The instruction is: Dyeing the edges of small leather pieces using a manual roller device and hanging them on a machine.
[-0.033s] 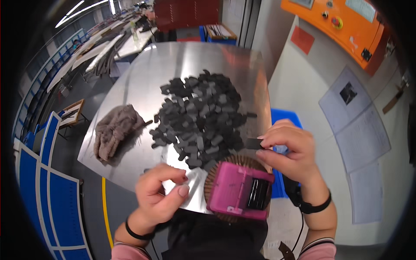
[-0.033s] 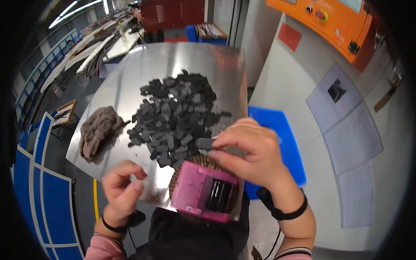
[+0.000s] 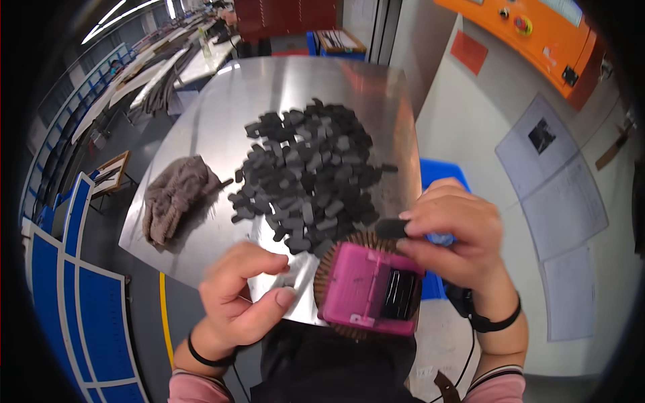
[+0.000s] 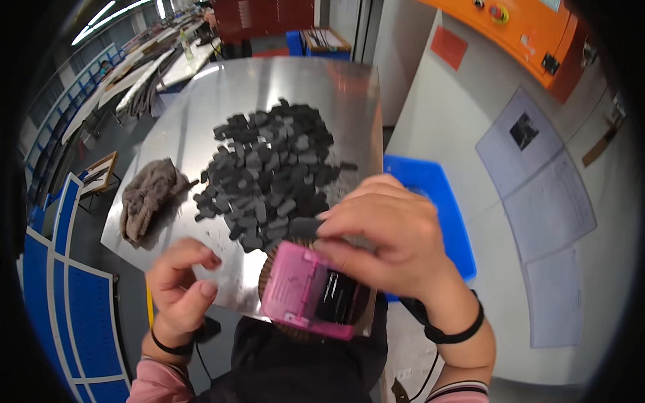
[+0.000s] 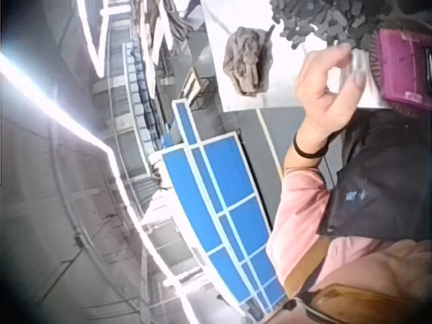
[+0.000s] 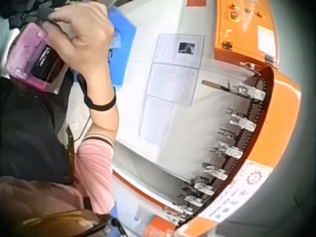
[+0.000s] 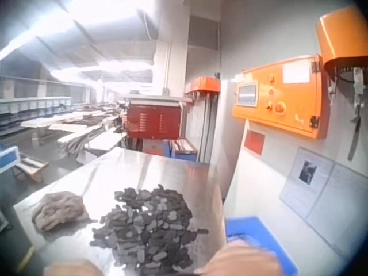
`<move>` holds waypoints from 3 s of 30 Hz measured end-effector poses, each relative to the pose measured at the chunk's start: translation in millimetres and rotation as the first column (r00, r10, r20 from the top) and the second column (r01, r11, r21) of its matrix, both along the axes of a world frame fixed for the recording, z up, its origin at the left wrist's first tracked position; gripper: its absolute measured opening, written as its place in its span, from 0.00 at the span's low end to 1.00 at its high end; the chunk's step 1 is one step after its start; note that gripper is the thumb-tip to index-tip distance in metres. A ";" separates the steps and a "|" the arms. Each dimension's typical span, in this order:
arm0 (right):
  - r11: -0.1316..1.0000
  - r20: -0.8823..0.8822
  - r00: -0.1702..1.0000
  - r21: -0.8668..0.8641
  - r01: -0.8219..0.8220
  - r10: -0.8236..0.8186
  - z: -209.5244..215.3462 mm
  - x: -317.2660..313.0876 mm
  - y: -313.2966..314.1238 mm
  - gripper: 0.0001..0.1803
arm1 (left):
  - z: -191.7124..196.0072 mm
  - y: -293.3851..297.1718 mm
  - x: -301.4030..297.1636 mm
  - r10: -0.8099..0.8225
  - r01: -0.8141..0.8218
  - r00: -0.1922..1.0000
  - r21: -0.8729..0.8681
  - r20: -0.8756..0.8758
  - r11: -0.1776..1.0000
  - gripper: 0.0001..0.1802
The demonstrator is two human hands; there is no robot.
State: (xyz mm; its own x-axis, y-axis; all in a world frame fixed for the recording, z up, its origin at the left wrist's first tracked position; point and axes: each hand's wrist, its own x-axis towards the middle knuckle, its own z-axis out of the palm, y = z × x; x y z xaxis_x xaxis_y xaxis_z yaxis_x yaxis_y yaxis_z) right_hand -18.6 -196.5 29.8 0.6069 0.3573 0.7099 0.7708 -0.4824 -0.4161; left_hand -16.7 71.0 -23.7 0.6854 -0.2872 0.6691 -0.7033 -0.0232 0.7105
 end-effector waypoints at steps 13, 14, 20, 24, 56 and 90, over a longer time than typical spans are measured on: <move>0.953 -0.268 0.944 0.280 -0.114 0.192 2.4 -70.2 5.7 0.10 | 50.6 -62.5 5.4 -0.401 0.233 0.837 0.420 0.372 0.877 0.21; 0.896 -0.270 0.929 0.426 -0.122 0.255 -5.1 -69.1 9.3 0.10 | 51.1 -61.6 4.7 -0.409 0.236 0.837 0.434 0.364 0.869 0.21; 0.607 -0.355 0.881 0.788 0.103 0.312 -6.3 -74.9 16.1 0.10 | 43.6 -78.7 7.1 -0.427 0.265 0.810 0.398 0.402 0.878 0.22; 0.669 -0.414 0.735 0.739 -0.072 0.537 -17.9 -70.4 3.5 0.13 | 48.2 -69.2 5.6 -0.465 0.324 0.827 0.408 0.316 0.854 0.22; 0.923 0.082 0.970 -0.300 0.241 -0.227 -53.0 -61.0 -12.5 0.11 | 36.5 -94.5 0.8 -0.292 0.339 0.940 0.391 -0.176 0.855 0.15; 0.849 0.051 0.968 0.471 -0.240 0.246 -20.4 -67.2 3.3 0.33 | 14.7 -74.6 -36.1 -0.901 0.519 0.329 -0.743 -0.283 0.422 0.14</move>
State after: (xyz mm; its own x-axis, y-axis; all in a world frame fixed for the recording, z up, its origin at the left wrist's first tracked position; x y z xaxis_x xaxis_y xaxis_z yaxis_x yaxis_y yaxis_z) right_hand -85.8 -193.3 9.5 0.5534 0.1197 0.8243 0.8317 -0.0250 -0.5547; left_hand -52.8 -3.7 -9.0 0.6040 -0.6739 0.4254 0.3175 0.6931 0.6472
